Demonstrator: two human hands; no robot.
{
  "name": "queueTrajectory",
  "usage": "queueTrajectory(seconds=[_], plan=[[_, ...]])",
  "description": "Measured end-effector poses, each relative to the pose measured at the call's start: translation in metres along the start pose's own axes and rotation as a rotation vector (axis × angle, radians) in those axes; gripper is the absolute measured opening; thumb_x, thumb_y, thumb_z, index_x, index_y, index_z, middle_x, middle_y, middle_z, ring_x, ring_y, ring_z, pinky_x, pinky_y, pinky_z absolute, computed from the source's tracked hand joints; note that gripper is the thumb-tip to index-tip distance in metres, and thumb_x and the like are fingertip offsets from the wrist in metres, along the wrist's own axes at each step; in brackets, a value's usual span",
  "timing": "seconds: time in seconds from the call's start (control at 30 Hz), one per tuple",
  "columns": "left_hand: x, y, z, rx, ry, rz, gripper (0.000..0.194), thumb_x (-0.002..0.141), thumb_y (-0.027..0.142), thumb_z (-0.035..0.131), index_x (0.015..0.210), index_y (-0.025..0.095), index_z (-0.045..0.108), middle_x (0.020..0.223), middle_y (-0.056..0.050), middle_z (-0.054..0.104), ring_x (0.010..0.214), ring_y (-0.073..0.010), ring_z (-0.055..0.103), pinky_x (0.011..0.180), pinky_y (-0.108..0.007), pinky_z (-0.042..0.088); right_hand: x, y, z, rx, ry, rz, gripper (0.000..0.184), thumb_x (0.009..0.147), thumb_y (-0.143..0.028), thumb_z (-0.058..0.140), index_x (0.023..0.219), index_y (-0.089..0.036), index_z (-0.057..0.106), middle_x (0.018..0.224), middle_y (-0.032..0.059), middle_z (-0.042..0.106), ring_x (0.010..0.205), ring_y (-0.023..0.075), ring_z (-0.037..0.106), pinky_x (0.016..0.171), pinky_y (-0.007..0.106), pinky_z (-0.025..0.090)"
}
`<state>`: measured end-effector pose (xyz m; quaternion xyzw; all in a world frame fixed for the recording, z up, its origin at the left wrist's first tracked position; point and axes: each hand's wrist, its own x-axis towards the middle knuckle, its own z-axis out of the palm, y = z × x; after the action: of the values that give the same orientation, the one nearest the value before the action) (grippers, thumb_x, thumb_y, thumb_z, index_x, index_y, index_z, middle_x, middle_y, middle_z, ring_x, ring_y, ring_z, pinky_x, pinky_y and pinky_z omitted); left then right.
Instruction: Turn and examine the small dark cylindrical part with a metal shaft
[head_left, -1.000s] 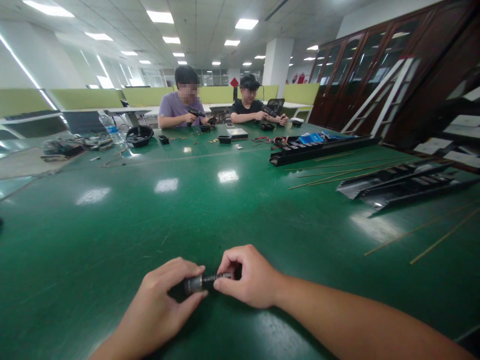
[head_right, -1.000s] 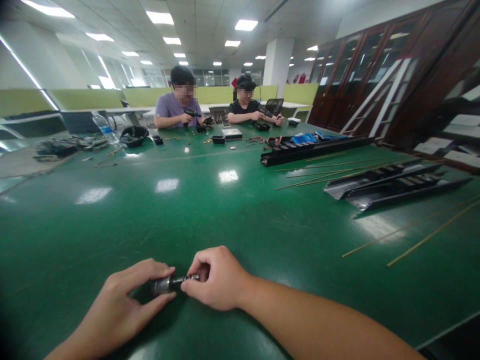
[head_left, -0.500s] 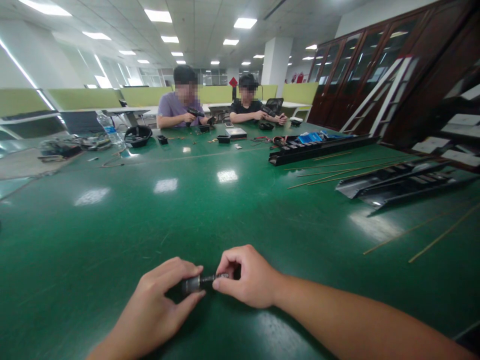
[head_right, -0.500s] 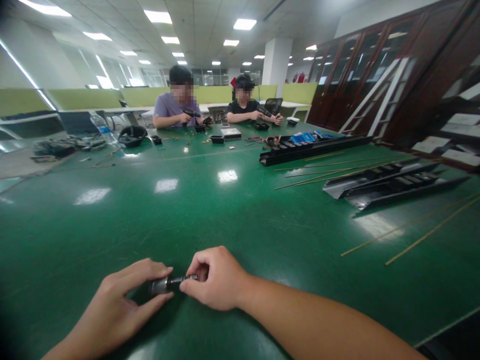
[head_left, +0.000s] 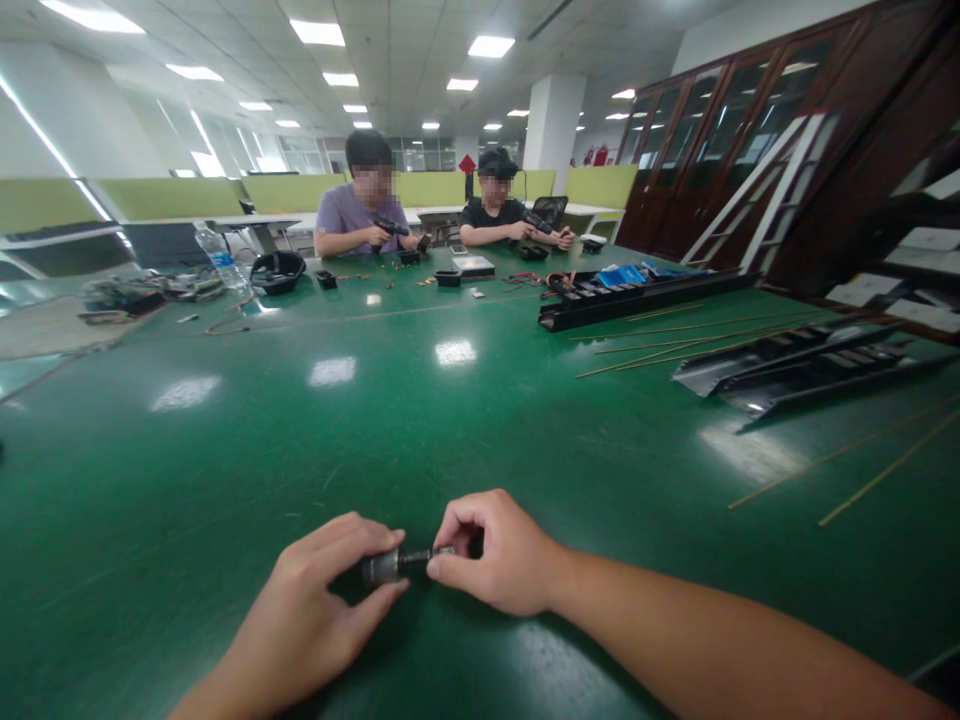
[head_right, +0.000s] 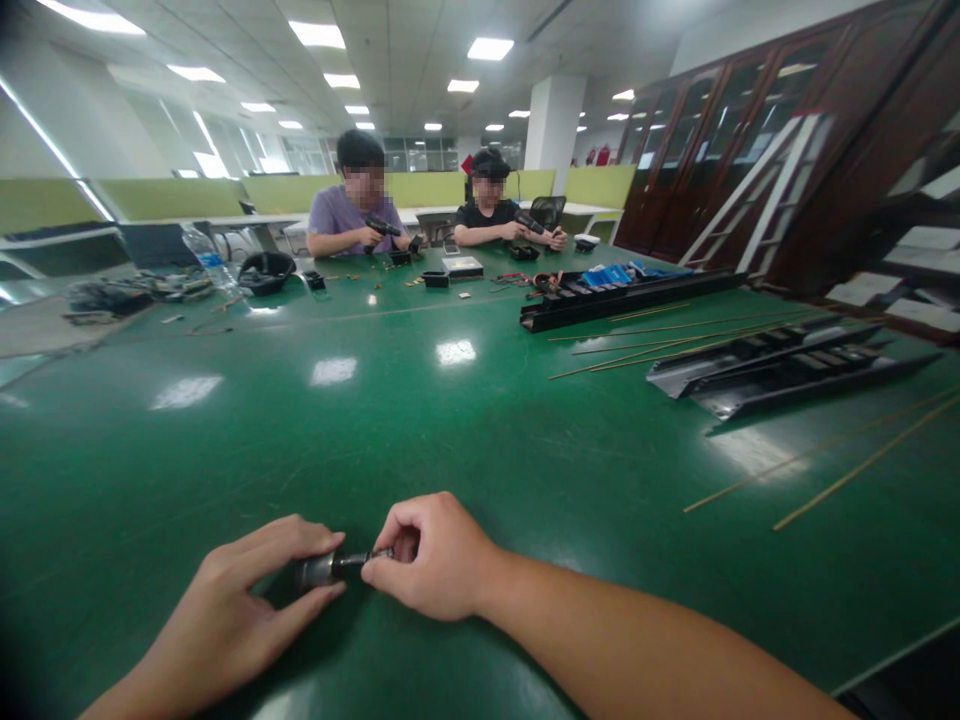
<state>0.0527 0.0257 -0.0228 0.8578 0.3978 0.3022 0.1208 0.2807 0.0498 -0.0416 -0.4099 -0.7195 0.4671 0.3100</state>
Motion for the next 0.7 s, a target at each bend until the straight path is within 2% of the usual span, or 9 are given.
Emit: queueTrajectory(seconds=[0.7], plan=[[-0.0024, -0.0039, -0.0023, 0.003, -0.052, -0.019, 0.024, 0.086, 0.02, 0.068, 0.109, 0.025, 0.063, 0.096, 0.001, 0.068, 0.087, -0.0115, 0.065, 0.078, -0.02, 0.053, 0.0007, -0.0004, 0.0009, -0.009, 0.002, -0.014, 0.012, 0.071, -0.025, 0.072, 0.071, -0.014, 0.068, 0.058, -0.0014, 0.06, 0.053, 0.0103, 0.052, 0.053, 0.021, 0.037]])
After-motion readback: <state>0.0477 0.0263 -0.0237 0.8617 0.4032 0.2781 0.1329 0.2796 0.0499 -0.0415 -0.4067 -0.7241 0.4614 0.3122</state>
